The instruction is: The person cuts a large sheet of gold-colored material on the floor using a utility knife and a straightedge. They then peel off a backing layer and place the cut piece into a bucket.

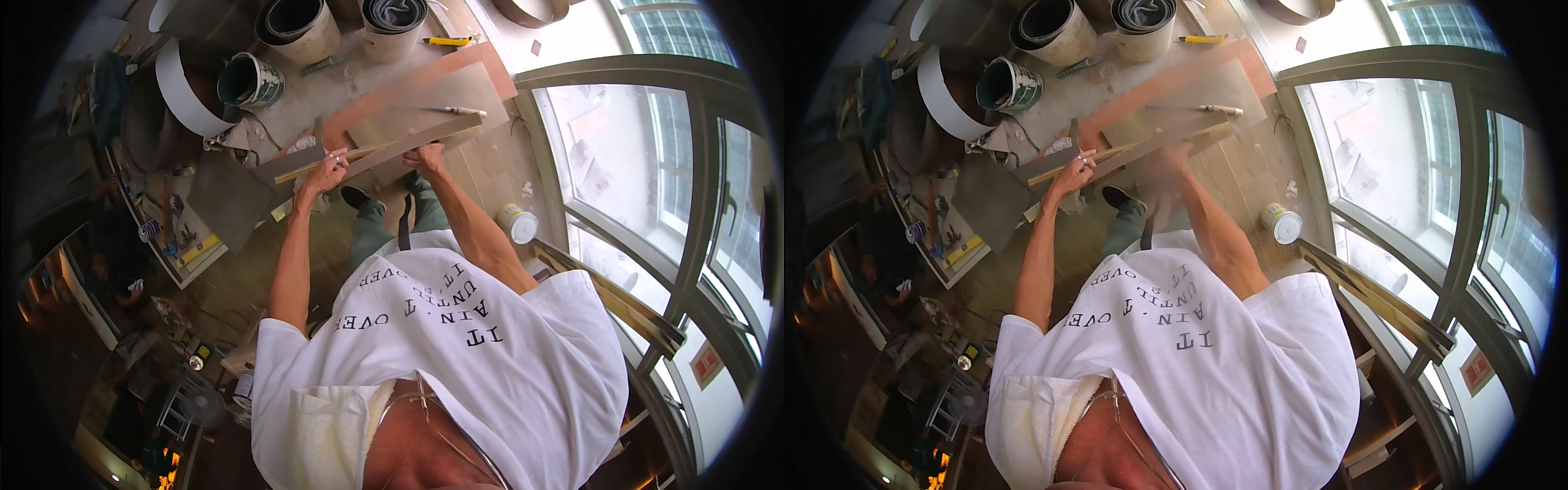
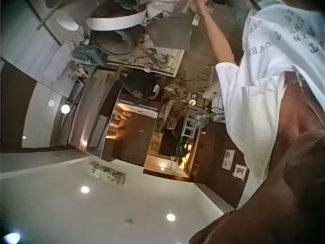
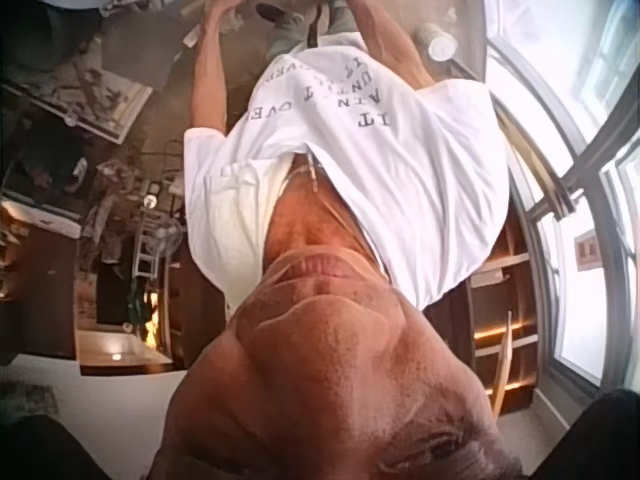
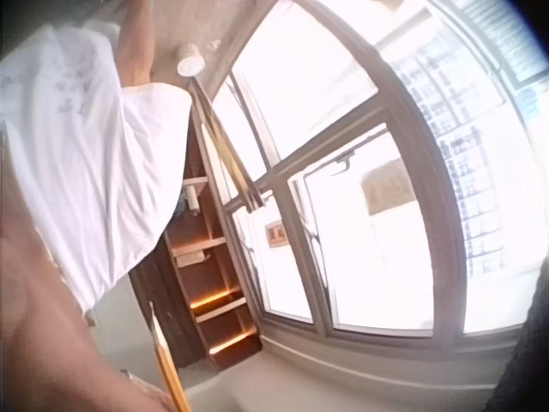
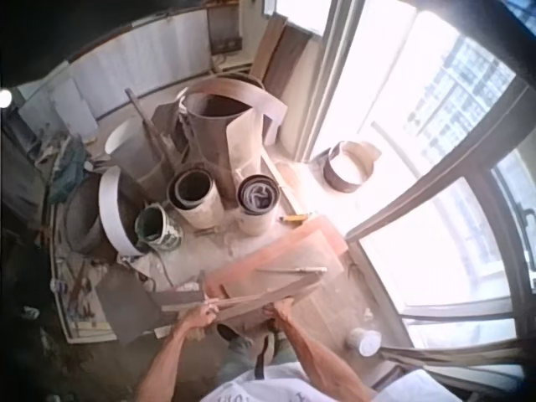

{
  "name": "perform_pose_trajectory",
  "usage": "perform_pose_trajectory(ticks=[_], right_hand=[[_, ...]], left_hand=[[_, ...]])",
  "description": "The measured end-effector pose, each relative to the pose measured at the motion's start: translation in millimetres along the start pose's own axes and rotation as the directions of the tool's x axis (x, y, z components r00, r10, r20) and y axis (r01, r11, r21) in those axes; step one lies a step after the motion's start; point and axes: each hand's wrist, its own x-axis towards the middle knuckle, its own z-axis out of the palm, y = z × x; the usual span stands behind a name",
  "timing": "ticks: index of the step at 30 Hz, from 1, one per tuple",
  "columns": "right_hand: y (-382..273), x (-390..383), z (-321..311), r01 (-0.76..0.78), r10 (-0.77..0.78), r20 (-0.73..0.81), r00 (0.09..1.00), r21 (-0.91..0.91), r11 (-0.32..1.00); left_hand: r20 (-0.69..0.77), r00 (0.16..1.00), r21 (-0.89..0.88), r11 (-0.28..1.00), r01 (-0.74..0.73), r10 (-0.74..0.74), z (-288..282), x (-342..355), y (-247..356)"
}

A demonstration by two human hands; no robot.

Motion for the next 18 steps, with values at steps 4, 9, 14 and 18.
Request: perform_pose_trajectory(ticks=[4, 9, 14, 18], right_hand=[[21, 66, -84, 0.184, -0.183, -0.086, 0.979, 0.003, 0.983], [-57, 23, -148, 0.382, -0.349, -0.18, 0.92, 0.21, 0.9], [-128, -25, -153, 0.416, -0.364, 0.284, 0.887, -0.151, 0.897], [-128, 1, -159, 0.411, -0.299, 0.378, 0.876, -0.266, 0.872]], left_hand=[[-0.011, 0.989, 0.051, 0.988, -0.145, 0.145, 3, 13, 5], [-0.044, 0.995, 0.082, 0.993, -0.084, 0.088, 5, 3, -8], [-0.04, 0.999, 0.072, 0.997, -0.031, 0.034, 10, 0, 5], [-0.033, 0.999, 0.121, 0.992, -0.036, 0.04, 11, 3, 5]])
